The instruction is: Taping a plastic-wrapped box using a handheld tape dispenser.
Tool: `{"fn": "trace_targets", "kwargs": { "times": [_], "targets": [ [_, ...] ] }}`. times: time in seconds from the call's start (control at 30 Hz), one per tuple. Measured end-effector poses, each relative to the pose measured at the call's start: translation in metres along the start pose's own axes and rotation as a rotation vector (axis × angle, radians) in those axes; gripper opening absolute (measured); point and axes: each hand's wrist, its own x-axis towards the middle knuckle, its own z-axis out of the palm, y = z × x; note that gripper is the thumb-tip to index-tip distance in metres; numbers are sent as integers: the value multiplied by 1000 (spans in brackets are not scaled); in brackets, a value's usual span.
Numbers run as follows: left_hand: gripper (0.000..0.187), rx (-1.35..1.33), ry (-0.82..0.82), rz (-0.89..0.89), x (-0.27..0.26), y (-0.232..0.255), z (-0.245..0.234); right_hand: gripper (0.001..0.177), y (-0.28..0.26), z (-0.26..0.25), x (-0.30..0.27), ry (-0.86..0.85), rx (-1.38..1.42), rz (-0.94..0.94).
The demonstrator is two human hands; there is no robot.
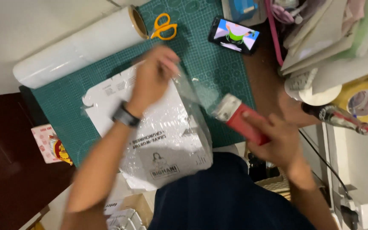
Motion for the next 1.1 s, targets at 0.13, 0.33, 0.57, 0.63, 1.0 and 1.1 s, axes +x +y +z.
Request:
{"fn": "trace_targets", "kwargs": {
  "times": [0.13,0.33,0.57,0.63,1.0,1.1],
  "targets": [
    [37,87,-218,-334,76,-38,-30,68,8,4,77,-172,728,-39],
    [44,511,-179,-304,119,-115,-55,66,18,33,186,-512,1247,447],
    [41,493,-264,-745,48,-94,-77,61,17,60,188,-733,1118,561],
    [35,439,-273,-763,37,-100,-80,57,10,65,175,-732,1166,508],
    [48,718,-23,-348,5,-93,-62,69,6,76,86,-661,1207,410],
    [70,738,-178,-327,-9,-50,-43,69,-16,44,63,-815,1036,571]
  ]
}}
